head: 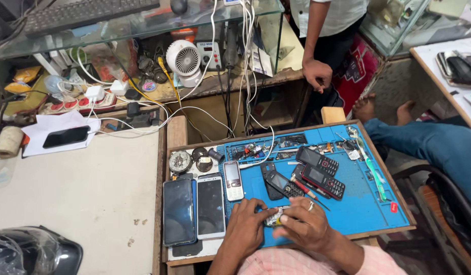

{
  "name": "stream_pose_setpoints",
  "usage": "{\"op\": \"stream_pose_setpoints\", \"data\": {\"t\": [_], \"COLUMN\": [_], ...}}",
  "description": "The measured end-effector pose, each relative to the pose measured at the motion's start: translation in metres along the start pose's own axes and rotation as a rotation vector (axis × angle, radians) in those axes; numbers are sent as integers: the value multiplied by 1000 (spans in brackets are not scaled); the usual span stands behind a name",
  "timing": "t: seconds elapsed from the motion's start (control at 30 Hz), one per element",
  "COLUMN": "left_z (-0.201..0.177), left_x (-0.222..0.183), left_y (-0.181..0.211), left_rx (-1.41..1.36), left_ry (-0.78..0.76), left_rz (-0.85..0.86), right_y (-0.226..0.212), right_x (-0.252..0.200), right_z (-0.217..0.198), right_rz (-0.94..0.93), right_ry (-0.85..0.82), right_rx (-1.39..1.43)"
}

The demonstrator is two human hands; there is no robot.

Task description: The person uses a yellow-handled screwdriver to unscrew and remove the back cover of a silver feature phone. They then use the screwdriver to probe and adjust internal components on the phone's circuit board.

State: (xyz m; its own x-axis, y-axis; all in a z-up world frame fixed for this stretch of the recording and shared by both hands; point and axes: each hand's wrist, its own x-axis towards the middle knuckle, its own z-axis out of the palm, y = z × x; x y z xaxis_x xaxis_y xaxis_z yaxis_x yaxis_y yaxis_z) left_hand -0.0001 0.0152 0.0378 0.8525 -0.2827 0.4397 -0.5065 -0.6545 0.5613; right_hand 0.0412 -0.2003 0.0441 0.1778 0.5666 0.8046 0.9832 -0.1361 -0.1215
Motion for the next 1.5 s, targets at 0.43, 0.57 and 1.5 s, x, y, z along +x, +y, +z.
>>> {"op": "stream_pose_setpoints", "data": {"t": [0.43,0.57,1.5], "left_z": [-2,-2,-3], "left_x": [2,1,4], "left_y": [4,4,4], "left_rx": [-35,-10,-34], "left_ry": [-25,-43,-57], "left_rz": [-13,-31,-72], "right_y": [1,1,5], "right_x": [2,1,-8], "right_z": [4,6,8], "right_rz": [23,11,83], "right_ry": [42,65,59], "right_rx": [115,57,133]}}
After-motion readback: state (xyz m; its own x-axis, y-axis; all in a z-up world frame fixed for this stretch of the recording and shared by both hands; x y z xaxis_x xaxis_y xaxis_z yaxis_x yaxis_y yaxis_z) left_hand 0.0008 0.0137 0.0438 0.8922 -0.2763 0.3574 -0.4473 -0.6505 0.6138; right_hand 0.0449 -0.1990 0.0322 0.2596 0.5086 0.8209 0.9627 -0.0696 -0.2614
